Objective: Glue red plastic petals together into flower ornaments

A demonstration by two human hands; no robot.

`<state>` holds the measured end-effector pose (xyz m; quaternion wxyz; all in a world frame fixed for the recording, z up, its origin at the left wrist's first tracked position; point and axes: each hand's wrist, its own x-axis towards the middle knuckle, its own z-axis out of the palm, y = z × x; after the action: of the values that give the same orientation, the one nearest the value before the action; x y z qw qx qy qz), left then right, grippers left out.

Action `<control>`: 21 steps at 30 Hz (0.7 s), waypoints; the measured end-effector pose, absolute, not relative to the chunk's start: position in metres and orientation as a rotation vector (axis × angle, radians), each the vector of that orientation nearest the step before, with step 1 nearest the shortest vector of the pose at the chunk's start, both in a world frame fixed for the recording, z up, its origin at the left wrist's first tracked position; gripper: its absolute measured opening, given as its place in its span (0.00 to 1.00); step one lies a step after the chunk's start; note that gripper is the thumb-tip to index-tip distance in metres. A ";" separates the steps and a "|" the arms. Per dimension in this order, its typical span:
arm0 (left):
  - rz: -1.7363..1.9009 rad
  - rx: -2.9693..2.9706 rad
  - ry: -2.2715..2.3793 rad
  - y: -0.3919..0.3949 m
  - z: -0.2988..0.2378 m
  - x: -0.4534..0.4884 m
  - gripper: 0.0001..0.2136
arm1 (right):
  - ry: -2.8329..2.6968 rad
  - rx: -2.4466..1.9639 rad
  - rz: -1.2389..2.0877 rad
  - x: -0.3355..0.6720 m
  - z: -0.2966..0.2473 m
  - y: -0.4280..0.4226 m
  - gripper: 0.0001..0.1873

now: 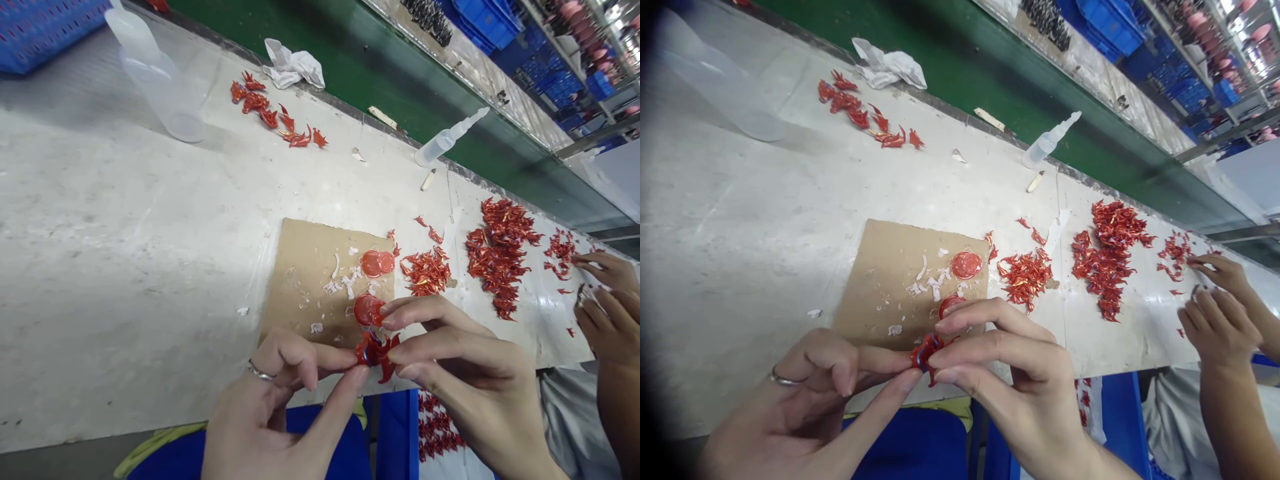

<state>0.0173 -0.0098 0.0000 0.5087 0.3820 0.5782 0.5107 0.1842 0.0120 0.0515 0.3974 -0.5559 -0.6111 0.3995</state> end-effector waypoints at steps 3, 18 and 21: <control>1.243 0.996 1.356 -0.010 -0.003 0.015 0.16 | -1.557 -1.431 1.021 0.185 0.049 0.011 0.04; 1.263 1.167 1.327 -0.009 -0.005 0.011 0.16 | -1.559 -1.414 1.038 0.182 0.046 0.012 0.06; 1.263 1.171 1.336 -0.010 -0.004 0.011 0.16 | -1.592 -1.408 1.000 0.183 0.045 0.011 0.07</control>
<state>0.0106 -0.0095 -0.0038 0.4628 0.4764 0.5432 0.5136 0.1826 0.0109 0.0454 0.3862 -0.5529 -0.6252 0.3928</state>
